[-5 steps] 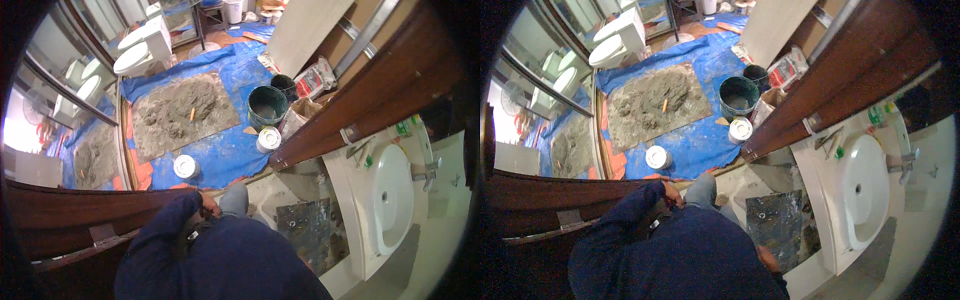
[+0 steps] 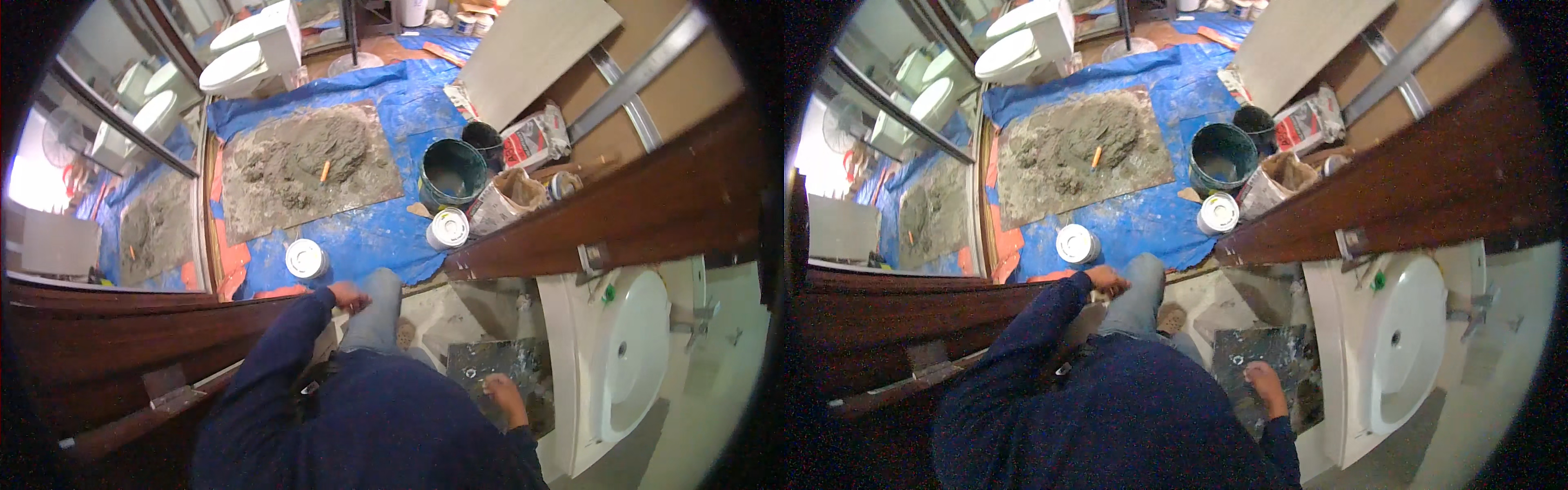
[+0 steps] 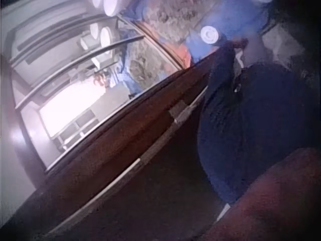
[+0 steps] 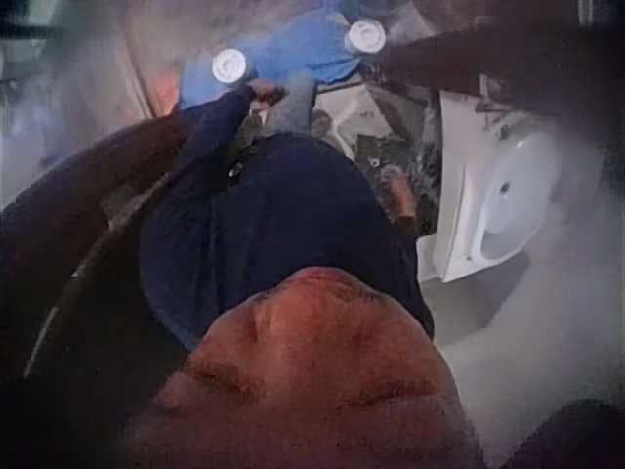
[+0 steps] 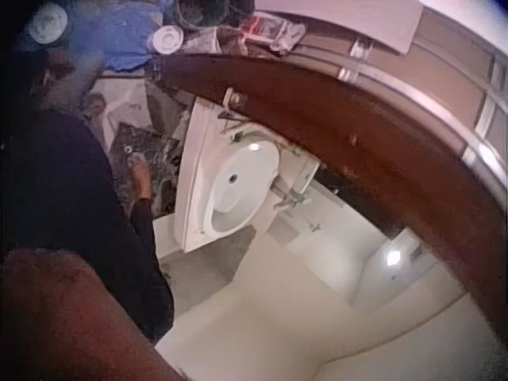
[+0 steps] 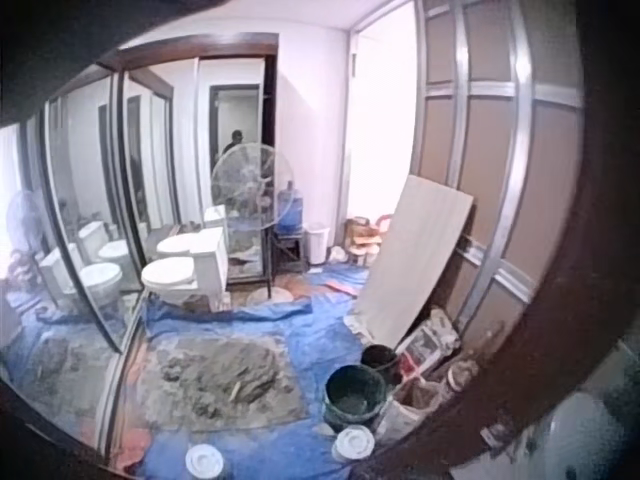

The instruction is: The person scoops mortar from a tarp using a trowel, places it onto a board, and spreads the mortar across the board with the trowel.

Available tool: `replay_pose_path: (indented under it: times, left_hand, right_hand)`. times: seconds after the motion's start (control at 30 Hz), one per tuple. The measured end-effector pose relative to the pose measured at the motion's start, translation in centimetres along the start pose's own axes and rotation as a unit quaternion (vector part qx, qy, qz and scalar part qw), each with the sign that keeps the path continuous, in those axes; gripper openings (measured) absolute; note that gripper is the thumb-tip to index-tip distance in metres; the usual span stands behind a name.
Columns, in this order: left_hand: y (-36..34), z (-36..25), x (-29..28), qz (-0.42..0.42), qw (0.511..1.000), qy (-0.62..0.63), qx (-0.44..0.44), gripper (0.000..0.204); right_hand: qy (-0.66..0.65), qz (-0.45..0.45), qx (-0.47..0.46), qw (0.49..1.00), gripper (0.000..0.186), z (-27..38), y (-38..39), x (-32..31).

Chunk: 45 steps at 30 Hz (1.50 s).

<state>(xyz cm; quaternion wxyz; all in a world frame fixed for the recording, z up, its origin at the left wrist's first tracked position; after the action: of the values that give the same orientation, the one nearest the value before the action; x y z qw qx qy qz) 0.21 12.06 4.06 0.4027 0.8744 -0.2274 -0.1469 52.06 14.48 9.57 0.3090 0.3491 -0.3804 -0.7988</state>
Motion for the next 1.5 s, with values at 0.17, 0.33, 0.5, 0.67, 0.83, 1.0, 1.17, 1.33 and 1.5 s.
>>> replay_pose_path:
  times: [0.17, 0.33, 0.5, 0.67, 0.83, 1.0, 1.17, 1.33, 1.5]
  left_hand:
    - [-6.6, 3.7, -5.4, -0.228, 0.963, -0.145, -0.001, 0.063]
    - [-11.5, 7.8, -5.4, -0.168, 0.962, -0.111, -0.183, 0.077]
    - [-13.9, 10.1, -13.4, -0.177, 0.942, -0.123, -0.257, 0.077]
    - [-16.6, 12.1, -17.7, -0.213, 0.961, -0.036, -0.174, 0.07]
    - [-15.3, 14.1, -22.7, -0.178, 0.959, 0.066, -0.211, 0.062]
    - [-14.2, 17.6, -23.2, -0.191, 0.945, 0.106, -0.245, 0.054]
    - [-16.7, 15.4, -24.3, -0.253, 0.938, 0.142, -0.19, 0.045]
    - [-13.8, 18.3, -24.1, -0.232, 0.928, 0.143, -0.253, 0.045]
    - [-14.9, 16.7, -25.7, -0.24, 0.932, 0.142, -0.233, 0.045]
  right_hand:
    - [-0.128, -0.004, -0.014, 0.992, 0.023, 12.1, -9.5, -1.6]
    - [-0.114, 0.036, -0.01, 0.993, 0.022, 25.3, -24.8, 5.4]
    - [0.065, 0.078, -0.016, 0.995, 0.02, 34.2, -44.1, 16.1]
    - [0.298, 0.07, -0.181, 0.934, 0.031, 41.7, -65.4, 27.8]
    - [0.209, 0.077, -0.193, 0.956, 0.032, 56.2, -77.7, 43.4]
    - [0.052, -0.036, -0.046, 0.997, 0.041, 64.1, -83.8, 52.6]
    - [0.079, -0.092, -0.036, 0.992, 0.04, 65.5, -90.5, 46.7]
    - [-0.28, 0.221, 0.144, 0.923, 0.015, 66.8, -81.4, 45.3]
    - [-0.309, 0.365, 0.211, 0.852, 0.016, 69.5, -74.3, 32.2]
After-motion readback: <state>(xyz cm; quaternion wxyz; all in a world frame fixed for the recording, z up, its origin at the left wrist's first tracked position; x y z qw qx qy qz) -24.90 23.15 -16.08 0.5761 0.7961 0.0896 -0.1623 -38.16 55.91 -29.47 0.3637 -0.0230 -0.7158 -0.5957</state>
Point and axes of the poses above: each hand's wrist, its own y-axis away from the middle knuckle, its own x-axis out of the palm, z = x × y, the point moved 8 cm from there along -y, towards the middle knuckle, and after that the axes turned 7 degrees about x, right-handed, at the moved point
